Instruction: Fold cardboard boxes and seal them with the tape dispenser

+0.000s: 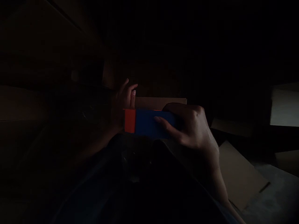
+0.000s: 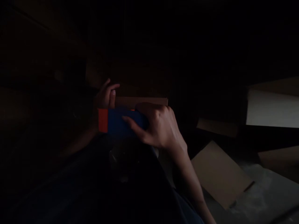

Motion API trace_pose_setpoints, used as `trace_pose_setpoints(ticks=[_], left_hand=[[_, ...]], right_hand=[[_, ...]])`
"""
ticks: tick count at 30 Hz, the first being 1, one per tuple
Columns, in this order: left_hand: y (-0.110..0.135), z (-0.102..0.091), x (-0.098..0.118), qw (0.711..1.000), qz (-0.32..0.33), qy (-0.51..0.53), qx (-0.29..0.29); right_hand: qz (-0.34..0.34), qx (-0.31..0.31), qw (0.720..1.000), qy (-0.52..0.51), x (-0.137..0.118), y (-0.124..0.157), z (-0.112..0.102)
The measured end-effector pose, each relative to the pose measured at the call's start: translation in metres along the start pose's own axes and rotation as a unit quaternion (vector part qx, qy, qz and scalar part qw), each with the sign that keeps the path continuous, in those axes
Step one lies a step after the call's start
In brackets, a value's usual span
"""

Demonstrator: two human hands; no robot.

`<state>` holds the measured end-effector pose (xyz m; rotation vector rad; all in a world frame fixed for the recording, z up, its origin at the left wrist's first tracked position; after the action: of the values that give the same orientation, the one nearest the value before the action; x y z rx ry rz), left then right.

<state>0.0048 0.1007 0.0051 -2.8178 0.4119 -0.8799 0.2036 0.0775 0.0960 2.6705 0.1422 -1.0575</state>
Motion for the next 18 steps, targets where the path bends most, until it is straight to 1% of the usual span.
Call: trace_pose_setpoints(ticks=[3, 7, 12, 15, 18], left_hand=[[0.0, 0.0, 0.001, 1.0, 0.001, -0.003, 0.001], [-0.001, 0.009, -0.001, 0.999, 0.001, -0.044, -0.004], [-0.004, 0.018, 0.001, 0.993, 0.044, -0.105, -0.01], [-0.006, 0.018, 0.003, 0.992, 0.052, -0.111, -0.008], [-0.006, 0.021, 0.003, 0.994, 0.053, -0.099, -0.018]], right_hand=[[0.001, 0.003, 1.0, -0.003, 0.001, 0.0, 0.0], [-0.002, 0.01, 1.0, 0.011, -0.001, 0.0, 0.002], [0.003, 0.016, 0.999, 0.034, -0.006, -0.001, 0.005], [0.011, 0.013, 0.999, 0.041, -0.006, -0.003, 0.005], [0.017, 0.006, 0.999, 0.04, -0.006, -0.004, 0.005]])
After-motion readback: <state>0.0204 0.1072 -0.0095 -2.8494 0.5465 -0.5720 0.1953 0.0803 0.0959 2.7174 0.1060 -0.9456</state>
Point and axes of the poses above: each hand's wrist, its own y-axis away from the middle knuckle, its own z-axis out of the palm, x = y × z, the point moved 4 cm from there along -y, towards the middle knuckle, and after that the axes turned 15 degrees about z, right-handed, at the moved point
